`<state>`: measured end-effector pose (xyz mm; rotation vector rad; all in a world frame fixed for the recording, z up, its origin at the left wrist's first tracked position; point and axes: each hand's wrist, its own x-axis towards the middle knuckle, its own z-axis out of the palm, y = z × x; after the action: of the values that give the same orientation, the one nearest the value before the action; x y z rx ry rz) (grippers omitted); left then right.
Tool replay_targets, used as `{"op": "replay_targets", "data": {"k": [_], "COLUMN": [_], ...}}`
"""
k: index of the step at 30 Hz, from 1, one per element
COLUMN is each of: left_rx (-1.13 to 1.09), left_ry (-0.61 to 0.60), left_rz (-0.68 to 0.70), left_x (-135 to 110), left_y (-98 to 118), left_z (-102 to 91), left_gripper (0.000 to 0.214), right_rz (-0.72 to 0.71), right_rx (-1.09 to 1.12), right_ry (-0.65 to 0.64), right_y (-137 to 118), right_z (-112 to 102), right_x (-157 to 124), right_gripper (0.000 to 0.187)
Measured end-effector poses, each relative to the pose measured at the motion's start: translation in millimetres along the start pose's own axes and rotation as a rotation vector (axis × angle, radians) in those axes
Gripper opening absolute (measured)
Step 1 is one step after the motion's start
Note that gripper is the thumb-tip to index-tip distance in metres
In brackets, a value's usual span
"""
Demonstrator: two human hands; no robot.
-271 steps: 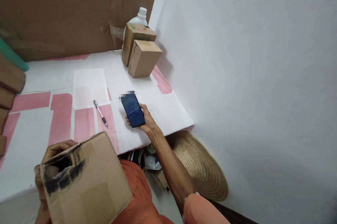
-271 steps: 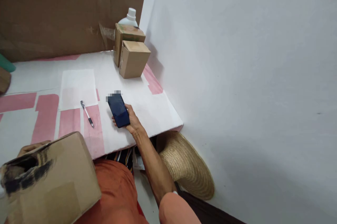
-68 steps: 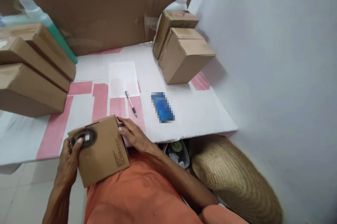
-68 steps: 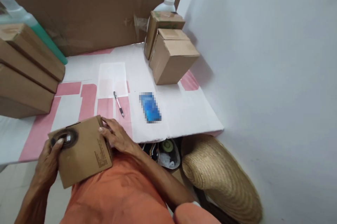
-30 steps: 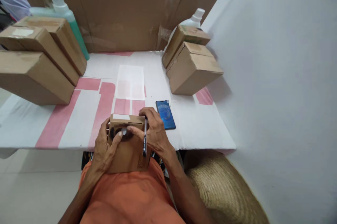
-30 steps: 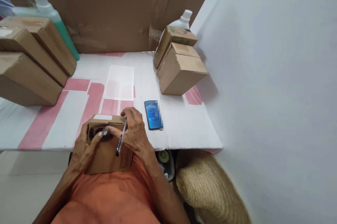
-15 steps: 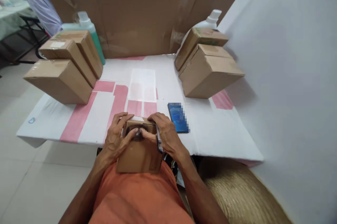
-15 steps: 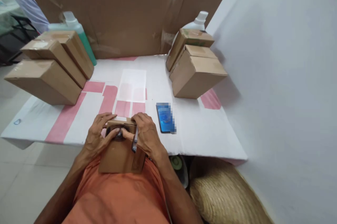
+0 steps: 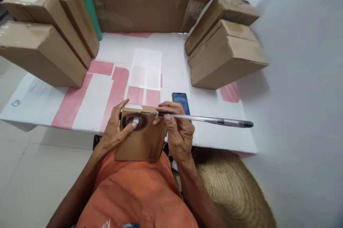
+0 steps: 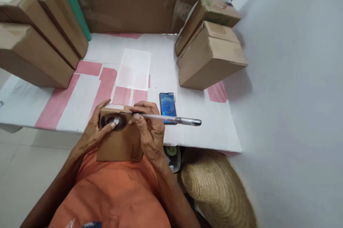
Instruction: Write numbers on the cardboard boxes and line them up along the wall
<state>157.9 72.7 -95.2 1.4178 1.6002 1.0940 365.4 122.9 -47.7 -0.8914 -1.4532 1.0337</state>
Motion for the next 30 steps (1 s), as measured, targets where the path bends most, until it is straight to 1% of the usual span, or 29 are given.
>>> {"op": "replay_targets", "data": {"k": [2,3,5,7,10,13,16,19,22,24,27,30], "left_rx": [-0.08,-0.095,-0.097,-0.104,-0.114,-0.111,-0.104,-0.106,-0.082,-0.068,-0.066,-0.066], "left_ry": [-0.051,-0.056,-0.061,-0.094,-0.133,-0.11,-0.099,-0.101,-0.105,-0.108,-0.105,-0.081], "left_rz": [-0.043,-0.046,-0.033,-0.036,-0.046,-0.027,-0.033,-0.047,-0.054,-0.056,-0.078,-0.135], "left_x": [-4.9,-7.1,-10.5,-12.5,-13.4,-13.0,-12.2,-11.8,-11.8,-11.5,-10.8,-11.2], "left_y": [-6.1,-9.4,-15.0,-17.4,-16.0,-14.4,-15.2,-14.9,-12.3,-10.3,-8.6,-9.7], "left_z": [5.1,7.5,11.0,12.7,13.4,14.4,15.6,14.8,12.4,11.3,10.7,10.0], "left_gripper": [0.102,0.109,0.118,0.122,0.123,0.121,0.119,0.12,0.119,0.119,0.119,0.116], "right_rz": [0.066,0.097,0.121,0.105,0.031,-0.033,-0.087,-0.103,-0.059,-0.009,0.067,0.127], "right_rx": [0.065,0.077,0.074,0.06,-0.001,-0.099,-0.169,-0.261,-0.361,-0.366,-0.248,-0.12], "right_ry": [0.011,0.002,-0.03,-0.064,-0.085,-0.077,-0.112,-0.148,-0.094,-0.04,0.005,0.037], "right_y": [4.0,6.8,13.0,19.0,25.6,27.1,23.9,20.7,20.3,20.9,21.9,25.7], "right_z": [6.2,9.1,14.5,19.7,26.5,29.8,26.8,17.4,7.0,2.8,0.2,-6.2], "right_x": [-9.1,-13.7,-22.5,-29.2,-34.5,-34.6,-31.9,-29.5,-28.2,-25.8,-13.6,13.0], "right_gripper": [0.02,0.02,0.017,0.014,0.014,0.014,0.01,0.008,0.009,0.01,0.008,0.015]}}
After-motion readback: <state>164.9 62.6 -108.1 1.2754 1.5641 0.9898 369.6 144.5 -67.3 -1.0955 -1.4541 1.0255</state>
